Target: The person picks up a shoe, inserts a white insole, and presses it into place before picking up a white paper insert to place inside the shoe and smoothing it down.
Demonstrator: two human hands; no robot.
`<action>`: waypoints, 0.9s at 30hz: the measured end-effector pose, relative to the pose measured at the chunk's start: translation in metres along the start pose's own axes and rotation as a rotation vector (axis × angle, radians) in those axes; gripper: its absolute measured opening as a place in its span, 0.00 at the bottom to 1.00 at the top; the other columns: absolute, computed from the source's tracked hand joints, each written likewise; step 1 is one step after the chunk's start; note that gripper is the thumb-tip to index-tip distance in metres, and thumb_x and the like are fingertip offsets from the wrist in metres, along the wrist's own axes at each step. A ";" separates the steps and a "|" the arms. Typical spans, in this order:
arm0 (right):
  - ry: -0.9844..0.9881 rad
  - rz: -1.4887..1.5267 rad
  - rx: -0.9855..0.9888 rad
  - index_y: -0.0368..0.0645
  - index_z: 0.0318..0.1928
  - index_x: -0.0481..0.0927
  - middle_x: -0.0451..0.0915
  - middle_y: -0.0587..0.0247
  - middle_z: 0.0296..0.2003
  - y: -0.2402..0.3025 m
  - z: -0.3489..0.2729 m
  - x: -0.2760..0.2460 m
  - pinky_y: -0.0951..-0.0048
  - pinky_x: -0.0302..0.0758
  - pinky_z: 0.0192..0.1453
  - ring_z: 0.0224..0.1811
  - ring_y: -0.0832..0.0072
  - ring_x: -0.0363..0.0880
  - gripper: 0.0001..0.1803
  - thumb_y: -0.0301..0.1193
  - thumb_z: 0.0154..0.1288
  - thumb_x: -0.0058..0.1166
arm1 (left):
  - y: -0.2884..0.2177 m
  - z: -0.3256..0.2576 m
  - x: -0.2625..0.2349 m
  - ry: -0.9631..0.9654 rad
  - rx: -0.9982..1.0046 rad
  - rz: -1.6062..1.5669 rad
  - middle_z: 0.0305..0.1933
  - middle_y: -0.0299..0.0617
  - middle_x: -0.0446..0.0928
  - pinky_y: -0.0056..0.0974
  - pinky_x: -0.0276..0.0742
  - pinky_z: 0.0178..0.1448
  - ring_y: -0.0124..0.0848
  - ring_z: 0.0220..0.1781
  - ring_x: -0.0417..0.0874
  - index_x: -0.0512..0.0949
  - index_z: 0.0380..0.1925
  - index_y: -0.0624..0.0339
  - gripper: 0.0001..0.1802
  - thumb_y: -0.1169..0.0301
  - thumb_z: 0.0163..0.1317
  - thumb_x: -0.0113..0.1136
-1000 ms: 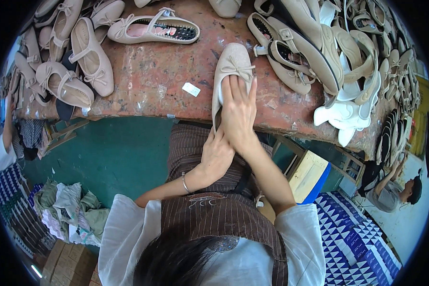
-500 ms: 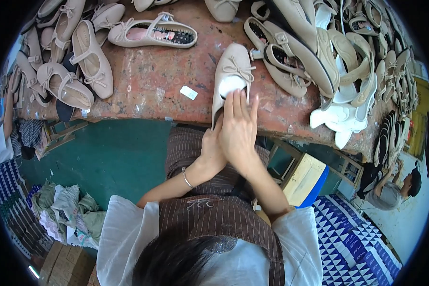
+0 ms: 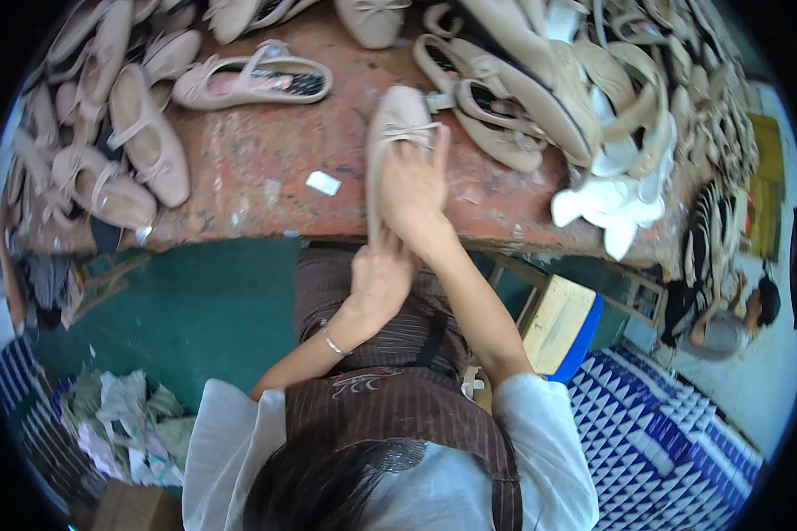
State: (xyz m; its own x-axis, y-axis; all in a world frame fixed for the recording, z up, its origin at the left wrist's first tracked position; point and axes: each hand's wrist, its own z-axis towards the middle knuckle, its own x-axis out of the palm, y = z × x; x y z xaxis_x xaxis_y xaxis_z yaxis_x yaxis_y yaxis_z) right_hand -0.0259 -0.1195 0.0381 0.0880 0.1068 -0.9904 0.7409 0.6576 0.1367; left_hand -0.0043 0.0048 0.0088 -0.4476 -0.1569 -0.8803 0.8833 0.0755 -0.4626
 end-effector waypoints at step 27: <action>-0.709 0.033 0.673 0.37 0.61 0.75 0.79 0.39 0.52 -0.342 0.011 -0.131 0.55 0.73 0.61 0.56 0.47 0.78 0.30 0.41 0.63 0.59 | 0.221 0.082 -0.351 -0.718 0.026 0.646 0.63 0.58 0.75 0.40 0.70 0.63 0.44 0.54 0.78 0.70 0.65 0.68 0.25 0.68 0.71 0.55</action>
State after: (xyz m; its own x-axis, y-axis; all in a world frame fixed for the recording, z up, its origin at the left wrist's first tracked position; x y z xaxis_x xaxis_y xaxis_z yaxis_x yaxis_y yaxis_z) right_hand -0.2837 -0.3665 0.1210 0.3325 -0.5000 -0.7997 0.9367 0.0762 0.3418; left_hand 0.3592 -0.0042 0.2245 0.3098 -0.6583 -0.6861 0.9360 0.3380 0.0983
